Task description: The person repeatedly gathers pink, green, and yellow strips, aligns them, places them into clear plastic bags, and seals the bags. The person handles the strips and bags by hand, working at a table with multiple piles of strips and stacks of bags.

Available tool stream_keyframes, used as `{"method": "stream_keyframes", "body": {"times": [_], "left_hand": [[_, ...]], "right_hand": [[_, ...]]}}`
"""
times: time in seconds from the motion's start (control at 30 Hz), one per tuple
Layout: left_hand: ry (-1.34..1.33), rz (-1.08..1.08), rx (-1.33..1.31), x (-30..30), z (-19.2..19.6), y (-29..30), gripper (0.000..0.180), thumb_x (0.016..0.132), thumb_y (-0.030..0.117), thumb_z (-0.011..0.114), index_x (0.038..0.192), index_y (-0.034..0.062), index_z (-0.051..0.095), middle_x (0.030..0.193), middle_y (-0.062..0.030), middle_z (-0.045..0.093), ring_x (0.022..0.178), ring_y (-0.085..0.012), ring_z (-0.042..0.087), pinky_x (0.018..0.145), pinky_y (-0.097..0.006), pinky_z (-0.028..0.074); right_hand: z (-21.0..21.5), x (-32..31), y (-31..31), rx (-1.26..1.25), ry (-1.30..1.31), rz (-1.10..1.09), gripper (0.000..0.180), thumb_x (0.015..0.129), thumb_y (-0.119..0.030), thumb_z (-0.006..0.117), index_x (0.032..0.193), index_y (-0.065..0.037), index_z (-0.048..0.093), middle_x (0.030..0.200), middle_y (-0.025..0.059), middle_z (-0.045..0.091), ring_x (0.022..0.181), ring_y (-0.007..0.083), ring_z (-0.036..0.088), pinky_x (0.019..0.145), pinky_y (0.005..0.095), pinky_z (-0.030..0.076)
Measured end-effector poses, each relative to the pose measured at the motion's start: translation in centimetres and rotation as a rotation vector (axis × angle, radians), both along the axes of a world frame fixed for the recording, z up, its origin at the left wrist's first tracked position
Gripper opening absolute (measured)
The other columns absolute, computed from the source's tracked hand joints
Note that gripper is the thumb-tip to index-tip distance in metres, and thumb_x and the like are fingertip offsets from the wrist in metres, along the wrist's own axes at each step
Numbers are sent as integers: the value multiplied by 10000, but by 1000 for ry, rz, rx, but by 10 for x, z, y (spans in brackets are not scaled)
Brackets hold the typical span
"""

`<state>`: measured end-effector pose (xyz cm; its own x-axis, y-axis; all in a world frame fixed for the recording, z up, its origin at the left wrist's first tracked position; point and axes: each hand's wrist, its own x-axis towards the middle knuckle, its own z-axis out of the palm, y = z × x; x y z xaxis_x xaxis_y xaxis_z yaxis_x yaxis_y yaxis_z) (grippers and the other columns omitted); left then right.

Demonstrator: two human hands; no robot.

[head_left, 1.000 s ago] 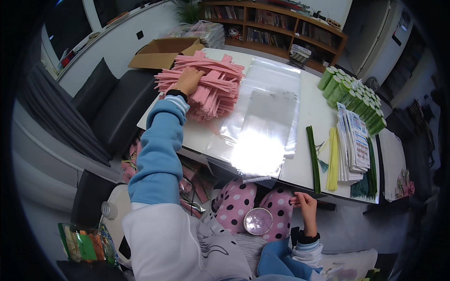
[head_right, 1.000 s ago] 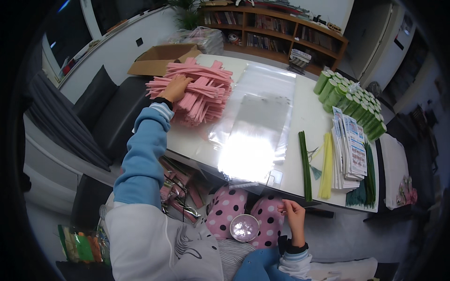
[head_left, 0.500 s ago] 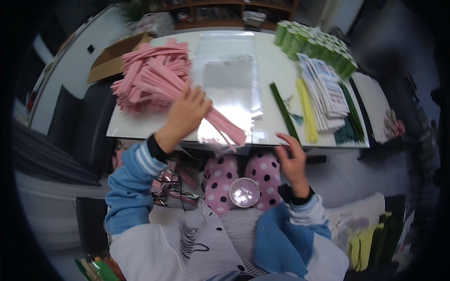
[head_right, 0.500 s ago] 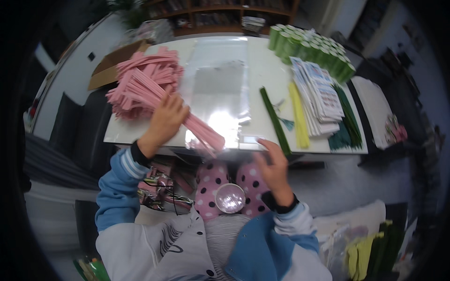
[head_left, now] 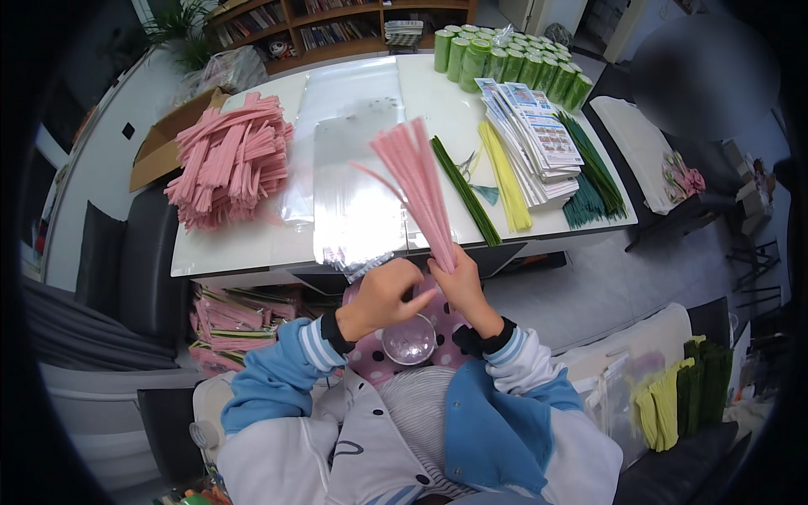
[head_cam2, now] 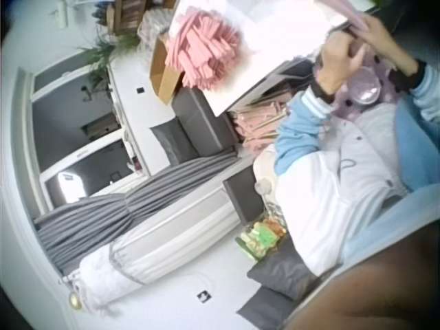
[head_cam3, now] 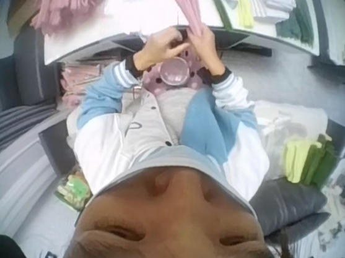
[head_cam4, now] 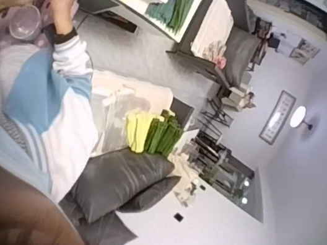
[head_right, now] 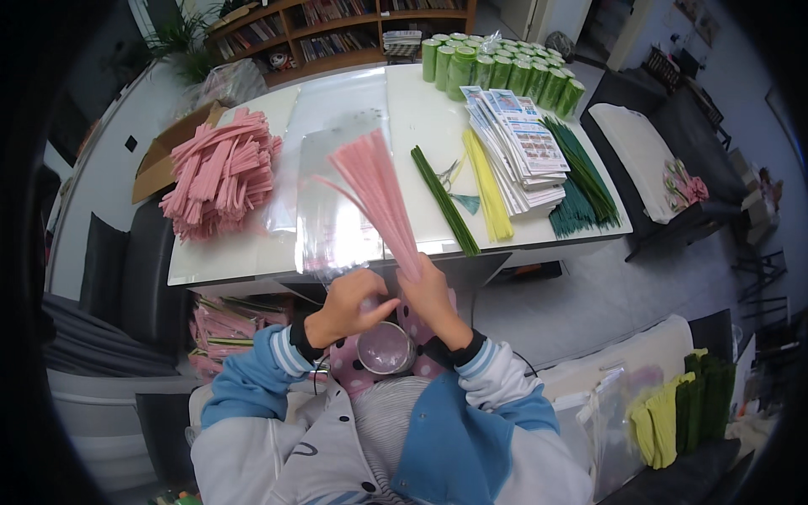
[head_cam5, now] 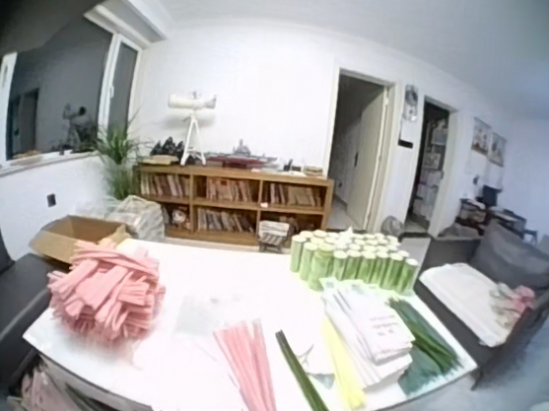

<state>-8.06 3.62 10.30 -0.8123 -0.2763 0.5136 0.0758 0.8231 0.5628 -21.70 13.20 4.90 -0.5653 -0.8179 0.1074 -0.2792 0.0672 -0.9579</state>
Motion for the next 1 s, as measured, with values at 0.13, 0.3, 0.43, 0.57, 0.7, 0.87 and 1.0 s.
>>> {"method": "stream_keyframes", "body": {"times": [0.13,0.3,0.43,0.57,0.7,0.87,1.0], "left_hand": [[88,119,796,-23,1,-13,562,807,186,693,1228,-30,388,905,-93,620,897,-152,606,774,-260,491],[604,80,1313,-34,24,-37,338,849,110,632,1120,-30,488,800,-77,590,693,-177,610,675,-309,525],[580,112,1329,-17,35,-49,204,869,106,603,1020,3,513,708,-43,513,574,-126,517,564,-275,470],[571,131,1385,-9,30,-57,158,870,110,599,975,23,517,671,-25,479,547,-117,489,549,-264,445],[524,230,1369,-19,19,-58,188,820,69,631,967,6,534,646,-27,508,510,-118,502,524,-271,458],[411,284,1436,-42,-2,-67,221,791,52,658,975,4,547,680,-32,529,523,-134,514,541,-279,464],[414,299,1493,-61,-8,-70,237,791,114,691,945,-5,557,652,-35,535,498,-122,510,489,-264,456]], "right_hand": [[6,18,-2,-68,173,-110,258,782,-157,630,1007,-43,573,832,201,629,782,386,620,643,400,482],[7,32,6,-103,510,-8,366,720,-235,710,1002,-50,567,824,186,612,757,396,594,641,425,479],[-4,-19,2,-89,388,263,581,706,-352,758,1128,-11,550,1015,173,588,963,342,569,818,366,463],[-26,-97,-28,42,724,-256,485,757,-298,701,1089,26,557,982,179,600,944,356,552,816,417,443],[-52,-116,-41,354,1006,-324,378,763,-170,652,1071,29,559,872,152,582,819,315,555,739,424,441],[-55,-96,-41,230,906,-288,398,793,-67,601,1176,8,522,945,169,550,809,328,572,698,411,465],[-21,-65,-18,-10,715,-267,435,820,-26,560,1249,-22,489,945,175,533,782,347,581,664,413,471]]}}
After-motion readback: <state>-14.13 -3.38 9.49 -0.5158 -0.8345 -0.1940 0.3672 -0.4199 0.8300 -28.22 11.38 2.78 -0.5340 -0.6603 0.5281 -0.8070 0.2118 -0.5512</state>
